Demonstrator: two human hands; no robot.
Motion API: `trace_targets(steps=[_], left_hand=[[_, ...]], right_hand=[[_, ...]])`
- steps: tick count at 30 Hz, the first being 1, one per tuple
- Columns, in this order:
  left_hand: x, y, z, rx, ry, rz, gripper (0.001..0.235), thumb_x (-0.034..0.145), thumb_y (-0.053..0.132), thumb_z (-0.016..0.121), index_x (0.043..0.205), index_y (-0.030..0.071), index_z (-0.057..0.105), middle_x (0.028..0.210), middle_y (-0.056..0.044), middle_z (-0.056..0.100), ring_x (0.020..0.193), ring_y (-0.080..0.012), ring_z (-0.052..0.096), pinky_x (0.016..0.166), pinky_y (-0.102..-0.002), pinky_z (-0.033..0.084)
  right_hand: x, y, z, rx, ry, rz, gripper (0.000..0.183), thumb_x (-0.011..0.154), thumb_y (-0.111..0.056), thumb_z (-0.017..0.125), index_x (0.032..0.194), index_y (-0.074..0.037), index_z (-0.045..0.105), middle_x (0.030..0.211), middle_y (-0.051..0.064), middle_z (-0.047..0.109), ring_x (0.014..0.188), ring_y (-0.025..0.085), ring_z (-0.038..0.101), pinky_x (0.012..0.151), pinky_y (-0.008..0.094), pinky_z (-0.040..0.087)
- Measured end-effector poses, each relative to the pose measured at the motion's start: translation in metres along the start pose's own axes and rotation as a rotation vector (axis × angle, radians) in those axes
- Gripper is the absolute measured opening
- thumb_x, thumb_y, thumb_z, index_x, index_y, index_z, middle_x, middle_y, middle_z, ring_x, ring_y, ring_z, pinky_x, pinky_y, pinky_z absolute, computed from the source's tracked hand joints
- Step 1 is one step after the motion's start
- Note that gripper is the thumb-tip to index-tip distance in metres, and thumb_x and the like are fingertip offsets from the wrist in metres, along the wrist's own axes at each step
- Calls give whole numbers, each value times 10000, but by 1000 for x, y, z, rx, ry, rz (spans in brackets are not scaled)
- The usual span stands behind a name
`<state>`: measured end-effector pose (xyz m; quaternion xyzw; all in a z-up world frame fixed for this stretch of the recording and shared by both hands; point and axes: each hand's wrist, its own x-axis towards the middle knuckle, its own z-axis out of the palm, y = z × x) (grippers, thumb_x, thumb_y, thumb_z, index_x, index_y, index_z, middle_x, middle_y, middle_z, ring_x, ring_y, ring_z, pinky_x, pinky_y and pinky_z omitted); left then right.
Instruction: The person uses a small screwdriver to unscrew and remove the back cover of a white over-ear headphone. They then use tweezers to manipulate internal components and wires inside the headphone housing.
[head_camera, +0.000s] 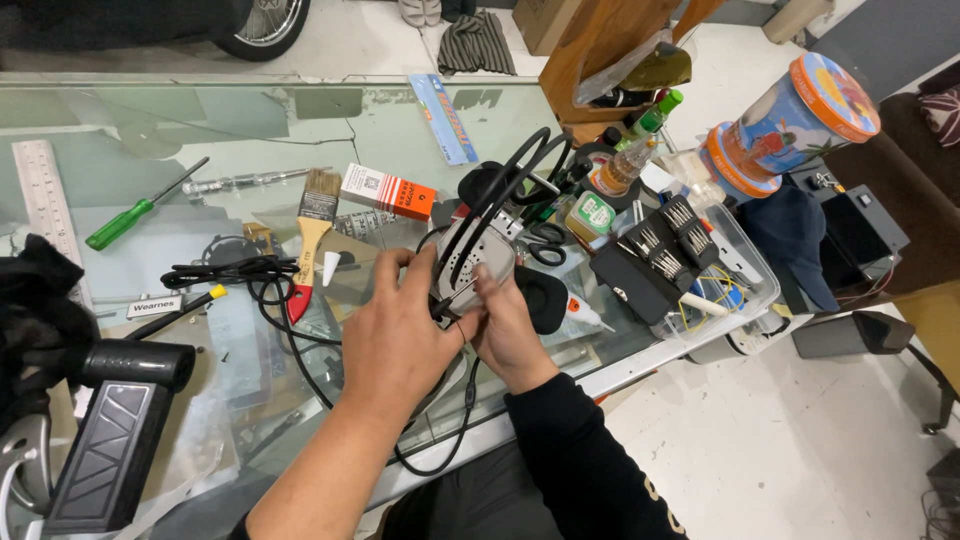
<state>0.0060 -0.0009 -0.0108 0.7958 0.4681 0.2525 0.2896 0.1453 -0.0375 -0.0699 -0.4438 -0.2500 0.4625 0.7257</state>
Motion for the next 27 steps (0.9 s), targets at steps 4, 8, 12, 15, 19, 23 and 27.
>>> trace_targets(steps=[4, 8, 12, 15, 19, 23, 27], left_hand=[[-5, -5, 9, 77, 89, 75, 732, 740, 484, 839, 1346, 141, 613, 1233, -57, 502, 613, -356, 749, 526, -469, 629], [-6, -7, 7, 27, 103, 131, 771, 741, 495, 839, 1361, 113, 586, 1264, -74, 495, 691, -374, 758, 597, -521, 633], [1, -8, -15, -206, -61, 21, 757, 730, 526, 834, 1370, 173, 635, 1284, -34, 558, 1015, -378, 729, 849, -565, 586], [8, -27, -11, -264, -12, -25, 416, 813, 406, 732, 1183, 235, 652, 1028, 12, 628, 1024, -316, 717, 885, -519, 547], [12, -45, -12, -280, -43, -191, 237, 909, 409, 518, 1064, 241, 582, 954, -28, 726, 1026, -335, 710, 900, -504, 500], [5, -43, -16, -277, 19, -222, 223, 942, 346, 440, 1042, 210, 584, 966, -101, 737, 1021, -373, 700, 901, -497, 500], [-15, -26, -35, -294, -6, -184, 263, 954, 275, 571, 1160, 195, 714, 891, -124, 769, 913, -373, 733, 812, -479, 557]], right_hand=[[-2, -6, 12, -23, 6, 11, 613, 1079, -199, 476, 1544, 113, 227, 1555, 315, 368, 1414, 325, 431, 1150, 519, 406], [12, 9, -22, 86, 42, -1, 379, 1048, -203, 563, 1360, 12, 570, 1229, 270, 692, 1093, 335, 695, 922, 501, 595], [7, -2, -8, 138, -40, -13, 349, 1032, -236, 584, 1323, -48, 621, 1239, 228, 702, 1046, 330, 724, 866, 514, 629], [8, 4, -8, 168, -90, -12, 350, 1057, -241, 548, 1335, -41, 622, 1279, 250, 674, 1064, 356, 713, 882, 550, 611], [-3, -12, 17, 138, -132, 12, 389, 1044, -267, 562, 1312, 8, 614, 1265, 274, 671, 1042, 369, 723, 816, 578, 635], [1, -8, 13, 177, -127, 11, 361, 1014, -218, 595, 1345, -76, 567, 1303, 283, 650, 1008, 454, 717, 808, 615, 619], [1, -9, 9, 153, -45, 66, 386, 1000, -243, 612, 1346, -73, 579, 1250, 240, 690, 1013, 414, 721, 845, 630, 612]])
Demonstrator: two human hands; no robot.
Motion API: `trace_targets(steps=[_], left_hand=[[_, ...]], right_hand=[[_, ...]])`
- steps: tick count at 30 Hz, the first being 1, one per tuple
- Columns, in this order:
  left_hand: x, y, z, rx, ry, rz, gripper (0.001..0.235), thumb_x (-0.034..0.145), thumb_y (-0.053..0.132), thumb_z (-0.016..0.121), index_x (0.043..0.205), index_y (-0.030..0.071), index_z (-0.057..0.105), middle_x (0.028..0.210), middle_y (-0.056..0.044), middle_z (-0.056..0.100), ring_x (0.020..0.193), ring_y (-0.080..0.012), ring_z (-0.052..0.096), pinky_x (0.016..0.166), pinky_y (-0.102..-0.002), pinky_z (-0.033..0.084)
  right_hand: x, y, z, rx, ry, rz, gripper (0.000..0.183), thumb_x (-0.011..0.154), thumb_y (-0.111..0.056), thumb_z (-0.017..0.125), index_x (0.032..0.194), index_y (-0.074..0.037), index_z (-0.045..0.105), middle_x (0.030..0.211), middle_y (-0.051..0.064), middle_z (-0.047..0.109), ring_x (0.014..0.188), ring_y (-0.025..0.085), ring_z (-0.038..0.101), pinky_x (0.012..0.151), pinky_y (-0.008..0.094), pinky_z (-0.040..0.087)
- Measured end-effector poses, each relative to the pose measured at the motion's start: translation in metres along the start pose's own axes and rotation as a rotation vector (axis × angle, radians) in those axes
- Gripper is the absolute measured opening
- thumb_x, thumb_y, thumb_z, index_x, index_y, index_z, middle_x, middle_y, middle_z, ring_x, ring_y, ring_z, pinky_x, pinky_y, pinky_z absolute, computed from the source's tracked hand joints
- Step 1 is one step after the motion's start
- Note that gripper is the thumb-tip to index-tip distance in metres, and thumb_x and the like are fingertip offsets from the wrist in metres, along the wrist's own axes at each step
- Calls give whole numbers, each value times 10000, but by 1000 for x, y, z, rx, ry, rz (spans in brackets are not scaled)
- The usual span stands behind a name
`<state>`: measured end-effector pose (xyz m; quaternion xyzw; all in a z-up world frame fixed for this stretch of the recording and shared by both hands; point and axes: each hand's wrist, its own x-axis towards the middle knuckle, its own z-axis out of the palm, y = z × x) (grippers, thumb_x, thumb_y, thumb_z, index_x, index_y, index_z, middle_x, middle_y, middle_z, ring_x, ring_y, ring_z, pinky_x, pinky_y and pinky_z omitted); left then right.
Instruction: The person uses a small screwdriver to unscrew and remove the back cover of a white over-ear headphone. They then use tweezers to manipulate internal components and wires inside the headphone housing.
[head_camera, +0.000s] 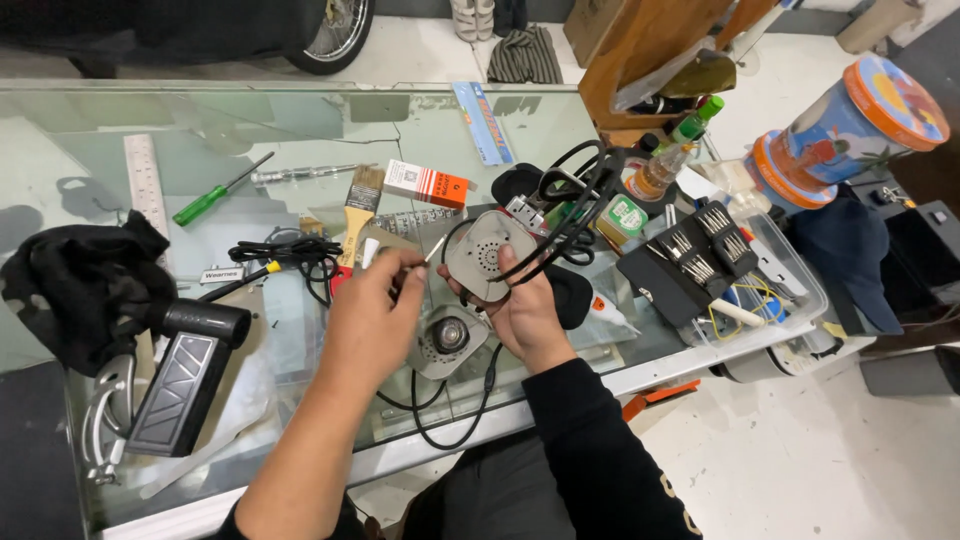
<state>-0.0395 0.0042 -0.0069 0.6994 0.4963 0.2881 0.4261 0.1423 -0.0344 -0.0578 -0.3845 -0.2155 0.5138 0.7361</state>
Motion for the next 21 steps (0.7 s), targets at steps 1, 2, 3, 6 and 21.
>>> trace_targets(steps=[1, 2, 3, 6, 21], left_hand=[[-7, 4, -2, 7, 3, -1, 263, 954, 275, 571, 1160, 195, 714, 891, -124, 769, 913, -373, 733, 812, -479, 557], [-14, 8, -2, 57, -33, 17, 266, 952, 298, 587, 1159, 223, 736, 886, -120, 779, 896, -382, 734, 787, -491, 568], [-21, 12, -3, 107, -70, 35, 269, 949, 322, 603, 1158, 251, 758, 882, -116, 789, 880, -391, 736, 761, -504, 580], [-52, 36, -4, 284, -38, -6, 285, 953, 337, 586, 1186, 241, 721, 867, -118, 781, 831, -349, 755, 742, -481, 585], [-70, 51, 40, 529, 41, 115, 278, 984, 335, 541, 1204, 232, 675, 854, -83, 742, 775, -349, 761, 695, -515, 614]], right_hand=[[-2, -1, 3, 6, -3, 2, 386, 1000, -243, 612, 1346, -73, 579, 1250, 240, 690, 1013, 414, 721, 845, 630, 612], [-6, -3, 5, -3, -1, 9, 378, 1004, -240, 613, 1339, -65, 590, 1233, 243, 698, 1005, 406, 728, 852, 630, 608], [-9, -4, 6, -12, 1, 15, 371, 1008, -238, 614, 1331, -57, 601, 1215, 247, 706, 997, 398, 735, 859, 630, 604], [-8, -1, 0, 31, -27, 14, 363, 1000, -217, 611, 1330, -69, 592, 1250, 267, 683, 1035, 442, 710, 892, 695, 572], [-11, 0, 6, 116, -9, 13, 339, 1016, -222, 600, 1305, -44, 614, 1200, 226, 712, 1022, 387, 724, 872, 644, 611]])
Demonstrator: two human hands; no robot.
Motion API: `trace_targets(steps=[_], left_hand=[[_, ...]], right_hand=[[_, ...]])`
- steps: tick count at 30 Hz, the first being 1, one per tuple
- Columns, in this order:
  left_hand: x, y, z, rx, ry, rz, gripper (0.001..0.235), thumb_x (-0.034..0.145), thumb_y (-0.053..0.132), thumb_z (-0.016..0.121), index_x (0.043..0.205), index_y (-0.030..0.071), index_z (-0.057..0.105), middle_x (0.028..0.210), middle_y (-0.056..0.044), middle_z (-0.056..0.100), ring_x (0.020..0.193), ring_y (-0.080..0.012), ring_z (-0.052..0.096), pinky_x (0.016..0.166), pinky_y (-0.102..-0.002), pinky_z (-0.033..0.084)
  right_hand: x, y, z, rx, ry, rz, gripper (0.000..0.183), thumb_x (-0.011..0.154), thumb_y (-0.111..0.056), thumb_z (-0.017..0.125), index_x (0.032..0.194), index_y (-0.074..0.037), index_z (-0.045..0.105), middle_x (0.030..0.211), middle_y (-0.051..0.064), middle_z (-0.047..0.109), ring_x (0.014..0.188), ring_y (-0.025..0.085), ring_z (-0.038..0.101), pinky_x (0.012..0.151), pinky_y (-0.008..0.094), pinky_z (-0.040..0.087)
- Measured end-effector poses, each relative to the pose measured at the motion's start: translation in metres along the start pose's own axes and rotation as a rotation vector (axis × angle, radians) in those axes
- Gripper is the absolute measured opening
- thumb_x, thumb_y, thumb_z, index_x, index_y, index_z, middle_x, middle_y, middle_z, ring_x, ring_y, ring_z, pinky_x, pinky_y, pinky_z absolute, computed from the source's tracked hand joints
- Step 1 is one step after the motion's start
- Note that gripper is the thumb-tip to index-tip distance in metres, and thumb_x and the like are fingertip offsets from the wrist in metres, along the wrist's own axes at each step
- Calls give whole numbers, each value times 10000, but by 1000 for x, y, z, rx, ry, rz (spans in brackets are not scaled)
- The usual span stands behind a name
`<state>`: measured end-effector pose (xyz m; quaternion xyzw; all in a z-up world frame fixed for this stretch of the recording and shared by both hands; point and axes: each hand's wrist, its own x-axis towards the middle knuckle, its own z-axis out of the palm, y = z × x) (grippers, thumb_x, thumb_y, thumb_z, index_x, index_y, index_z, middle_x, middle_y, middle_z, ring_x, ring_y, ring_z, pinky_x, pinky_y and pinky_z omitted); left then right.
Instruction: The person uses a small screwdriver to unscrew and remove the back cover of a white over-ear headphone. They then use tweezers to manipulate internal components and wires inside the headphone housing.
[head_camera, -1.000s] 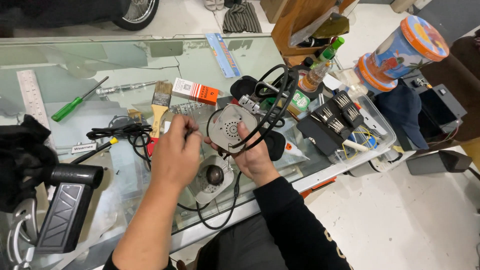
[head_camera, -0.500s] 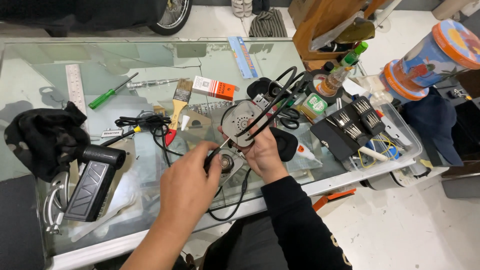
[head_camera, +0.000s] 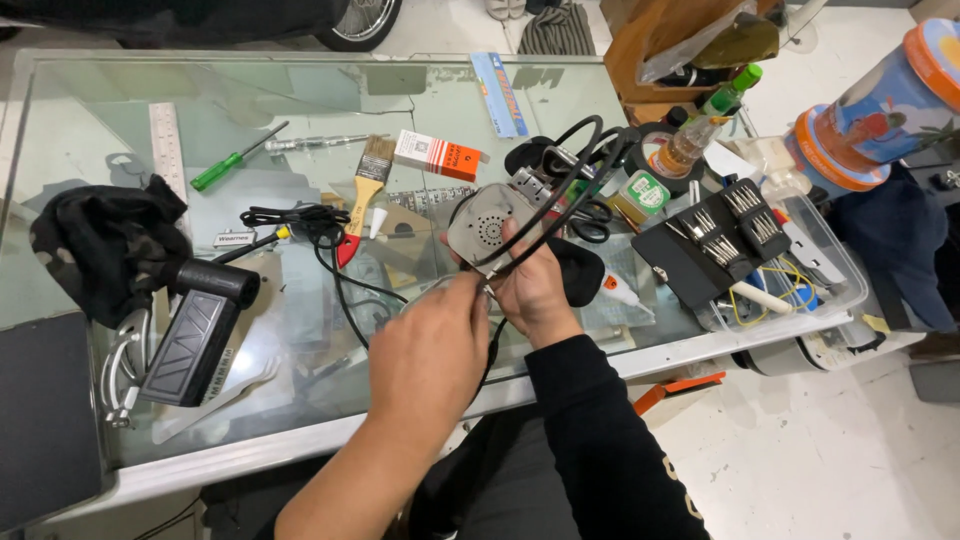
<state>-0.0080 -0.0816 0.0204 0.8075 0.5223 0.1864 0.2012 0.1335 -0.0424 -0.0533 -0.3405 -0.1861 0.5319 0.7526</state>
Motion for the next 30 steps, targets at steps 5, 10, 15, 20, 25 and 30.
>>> trace_targets(steps=[5, 10, 15, 20, 25, 30], left_hand=[[9, -2, 1, -5, -26, -11, 208, 987, 303, 565, 1010, 120, 659, 750, -130, 728, 696, -371, 755, 632, -493, 612], [14, -3, 3, -6, 1, 14, 214, 1006, 266, 573, 919, 97, 672, 683, -97, 704, 643, -334, 748, 574, -445, 615], [17, -1, 1, -56, -15, 18, 288, 1016, 266, 568, 835, 72, 680, 641, -121, 687, 653, -353, 748, 565, -449, 617], [15, 1, 2, -39, -11, 4, 285, 1021, 246, 569, 842, 64, 696, 650, -126, 693, 659, -349, 751, 567, -442, 619], [14, 8, -3, -27, -9, -7, 286, 1018, 264, 585, 880, 42, 700, 686, -156, 705, 694, -380, 757, 598, -491, 622], [18, 2, -10, -48, 48, 24, 207, 936, 216, 691, 1032, 33, 709, 830, -166, 728, 829, -404, 752, 697, -542, 612]], right_hand=[[25, 15, -51, -92, -88, -52, 399, 1034, -184, 587, 1425, -138, 521, 1283, 234, 674, 1090, 429, 706, 892, 684, 580], [13, 13, -39, -140, -120, -91, 454, 1053, -156, 570, 1492, -177, 457, 1318, 179, 670, 1150, 367, 687, 917, 623, 589], [16, 21, -48, -126, -147, -141, 427, 1057, -143, 571, 1468, -183, 459, 1327, 150, 668, 1198, 298, 654, 989, 560, 576], [21, 27, -57, -106, -152, -148, 475, 1058, -131, 571, 1502, -192, 415, 1358, 166, 646, 1218, 305, 638, 988, 527, 579], [29, 25, -65, -161, -117, -87, 651, 1051, -170, 591, 1593, -204, 231, 1439, 184, 580, 1256, 330, 616, 957, 544, 589], [24, 28, -60, -141, -133, -104, 697, 1044, -162, 604, 1597, -192, 180, 1495, 198, 521, 1298, 340, 574, 989, 573, 561]])
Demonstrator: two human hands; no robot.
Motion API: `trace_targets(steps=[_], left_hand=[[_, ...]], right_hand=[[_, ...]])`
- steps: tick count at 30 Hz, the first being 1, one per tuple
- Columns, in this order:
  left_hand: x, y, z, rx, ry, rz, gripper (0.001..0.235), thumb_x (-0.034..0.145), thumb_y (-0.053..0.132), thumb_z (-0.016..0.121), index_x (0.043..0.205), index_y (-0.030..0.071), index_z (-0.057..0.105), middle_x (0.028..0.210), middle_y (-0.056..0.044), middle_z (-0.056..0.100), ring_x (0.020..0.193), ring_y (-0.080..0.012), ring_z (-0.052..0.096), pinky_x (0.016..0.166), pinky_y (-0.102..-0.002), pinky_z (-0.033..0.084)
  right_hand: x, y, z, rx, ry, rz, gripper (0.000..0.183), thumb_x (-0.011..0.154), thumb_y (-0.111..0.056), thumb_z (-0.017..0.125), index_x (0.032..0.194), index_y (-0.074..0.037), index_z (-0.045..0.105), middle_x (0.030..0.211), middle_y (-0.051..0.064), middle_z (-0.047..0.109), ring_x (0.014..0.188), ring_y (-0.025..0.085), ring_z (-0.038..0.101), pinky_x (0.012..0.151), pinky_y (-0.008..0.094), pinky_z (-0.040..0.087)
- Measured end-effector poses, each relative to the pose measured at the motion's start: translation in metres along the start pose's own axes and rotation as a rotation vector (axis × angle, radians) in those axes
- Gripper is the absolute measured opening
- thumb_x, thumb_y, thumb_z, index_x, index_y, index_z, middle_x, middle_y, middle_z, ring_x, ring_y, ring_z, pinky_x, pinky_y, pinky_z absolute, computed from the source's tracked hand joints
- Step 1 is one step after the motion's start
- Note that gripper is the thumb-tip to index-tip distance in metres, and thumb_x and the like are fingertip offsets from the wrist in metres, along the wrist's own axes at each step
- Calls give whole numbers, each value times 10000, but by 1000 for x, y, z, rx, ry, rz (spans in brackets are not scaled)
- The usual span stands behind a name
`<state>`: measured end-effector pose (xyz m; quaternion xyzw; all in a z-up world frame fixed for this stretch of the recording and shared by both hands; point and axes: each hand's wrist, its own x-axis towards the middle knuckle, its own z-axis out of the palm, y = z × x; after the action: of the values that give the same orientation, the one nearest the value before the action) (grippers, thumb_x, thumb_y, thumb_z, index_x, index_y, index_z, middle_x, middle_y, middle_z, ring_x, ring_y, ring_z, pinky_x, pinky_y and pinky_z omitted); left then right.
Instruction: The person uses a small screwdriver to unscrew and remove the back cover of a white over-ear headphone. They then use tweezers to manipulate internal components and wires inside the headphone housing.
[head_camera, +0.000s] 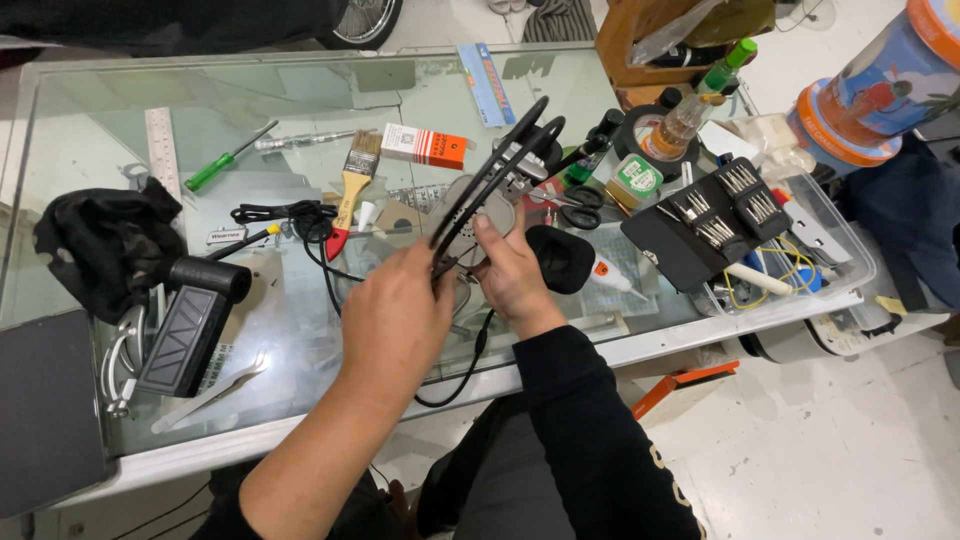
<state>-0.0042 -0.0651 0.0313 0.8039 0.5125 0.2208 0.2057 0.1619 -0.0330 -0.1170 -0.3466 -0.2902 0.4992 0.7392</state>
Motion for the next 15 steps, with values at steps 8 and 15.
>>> trace_targets(steps=[8, 15], left_hand=[[19, -35, 5, -448, -295, -437, 457, 963, 397, 496, 789, 63, 756, 625, -102, 680, 630, -261, 634, 604, -389, 508], [2, -38, 22, -398, -246, -363, 310, 945, 375, 626, 953, 112, 790, 664, -152, 687, 658, -350, 695, 543, -415, 509]], right_hand=[[-25, -35, 33, -488, 47, -8, 829, 1009, -323, 651, 1619, -84, 142, 1199, 188, 543, 1025, 154, 549, 862, 308, 507], [-17, -41, 34, -641, -34, -94, 909, 1025, -424, 621, 1641, -56, 63, 1670, 237, 194, 1526, 343, 189, 1246, 504, 195]])
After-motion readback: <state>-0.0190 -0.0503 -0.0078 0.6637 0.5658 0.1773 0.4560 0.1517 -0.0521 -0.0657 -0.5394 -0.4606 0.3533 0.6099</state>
